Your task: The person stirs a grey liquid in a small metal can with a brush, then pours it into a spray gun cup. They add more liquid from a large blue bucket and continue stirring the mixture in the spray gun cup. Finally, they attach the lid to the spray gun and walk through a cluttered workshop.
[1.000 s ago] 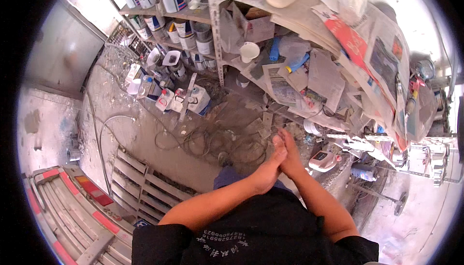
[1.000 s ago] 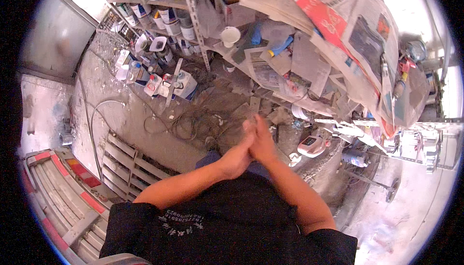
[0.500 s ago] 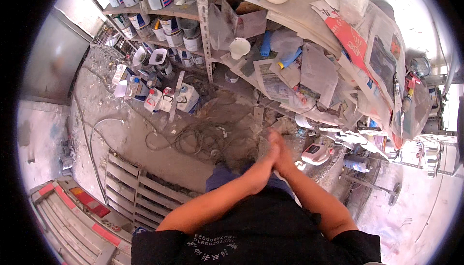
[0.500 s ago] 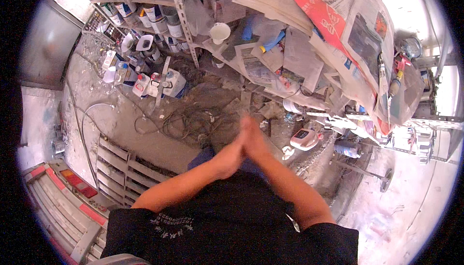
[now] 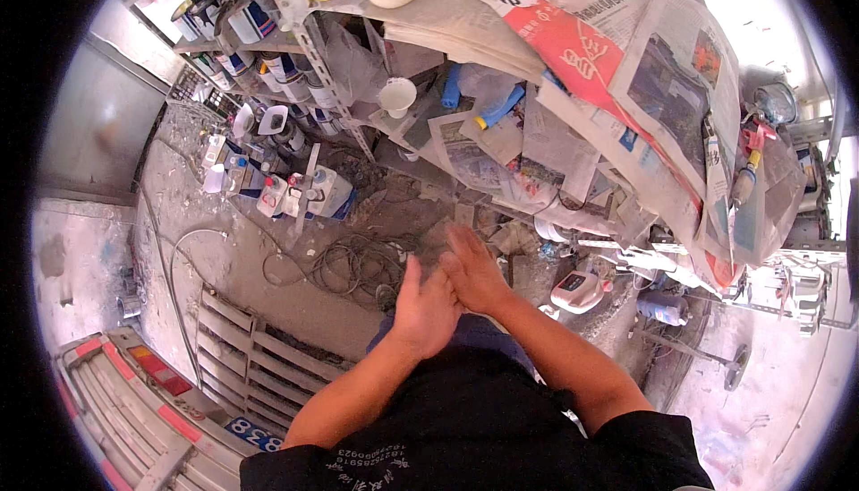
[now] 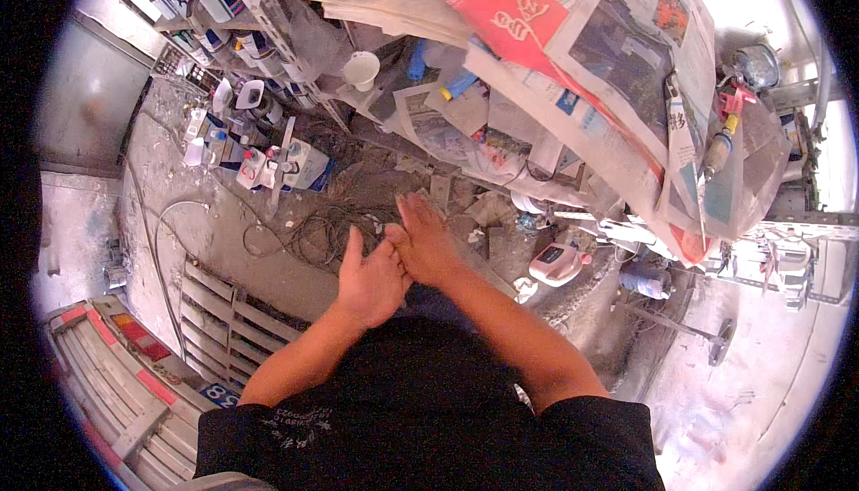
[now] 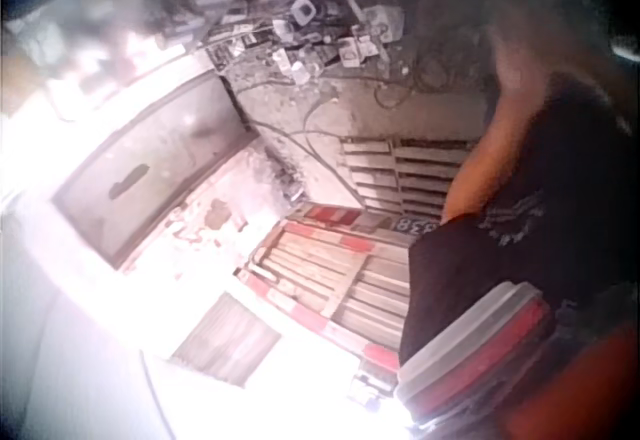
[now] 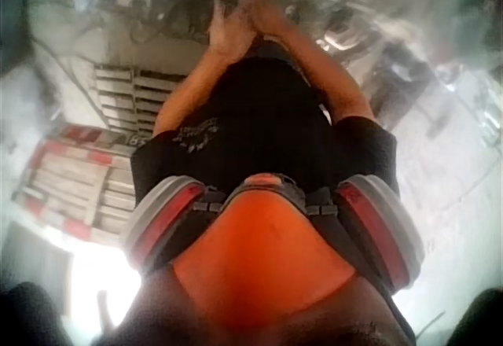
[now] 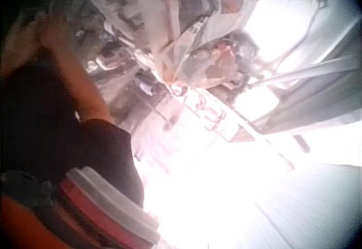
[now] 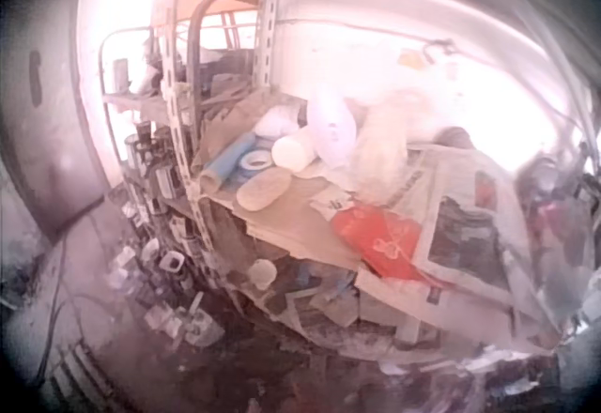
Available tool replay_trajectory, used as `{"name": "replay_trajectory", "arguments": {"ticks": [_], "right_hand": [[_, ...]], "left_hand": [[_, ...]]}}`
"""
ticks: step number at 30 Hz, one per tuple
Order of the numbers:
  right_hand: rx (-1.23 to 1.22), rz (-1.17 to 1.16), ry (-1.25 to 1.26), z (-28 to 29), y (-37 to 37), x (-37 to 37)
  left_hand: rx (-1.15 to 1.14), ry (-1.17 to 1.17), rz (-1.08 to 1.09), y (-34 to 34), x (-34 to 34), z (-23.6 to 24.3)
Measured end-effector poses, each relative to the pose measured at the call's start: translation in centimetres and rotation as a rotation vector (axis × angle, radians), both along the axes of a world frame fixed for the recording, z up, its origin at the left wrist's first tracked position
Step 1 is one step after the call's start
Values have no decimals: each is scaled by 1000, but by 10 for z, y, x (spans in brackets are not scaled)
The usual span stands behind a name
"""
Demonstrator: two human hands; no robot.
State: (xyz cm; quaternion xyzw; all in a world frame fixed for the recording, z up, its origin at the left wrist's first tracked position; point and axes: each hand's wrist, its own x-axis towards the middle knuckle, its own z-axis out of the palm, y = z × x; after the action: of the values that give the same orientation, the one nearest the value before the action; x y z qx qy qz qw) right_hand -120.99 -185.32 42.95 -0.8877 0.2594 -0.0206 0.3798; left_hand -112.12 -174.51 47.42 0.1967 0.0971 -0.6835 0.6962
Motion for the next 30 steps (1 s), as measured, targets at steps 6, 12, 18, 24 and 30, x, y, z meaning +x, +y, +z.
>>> {"name": "replay_trajectory", "arguments": {"ticks": [6,12,18,24,30], "right_hand": [[44,307,-201,41,32,-8],[1538,113,-275,35,-8,-28],[534,-70,-367,48,-22,-14],[-99,418,-85,27,-14,11],[880,-501,104,-69,-91,-52]], "left_hand": [[332,-31,369,-26,18,-18],[679,-1391,230,-36,23,-32],[829,-2431,-271,-39,23,-33],[605,-2641,-685,-32,-26,-22],[66,-1928,-466,-9,-27,-1]]}}
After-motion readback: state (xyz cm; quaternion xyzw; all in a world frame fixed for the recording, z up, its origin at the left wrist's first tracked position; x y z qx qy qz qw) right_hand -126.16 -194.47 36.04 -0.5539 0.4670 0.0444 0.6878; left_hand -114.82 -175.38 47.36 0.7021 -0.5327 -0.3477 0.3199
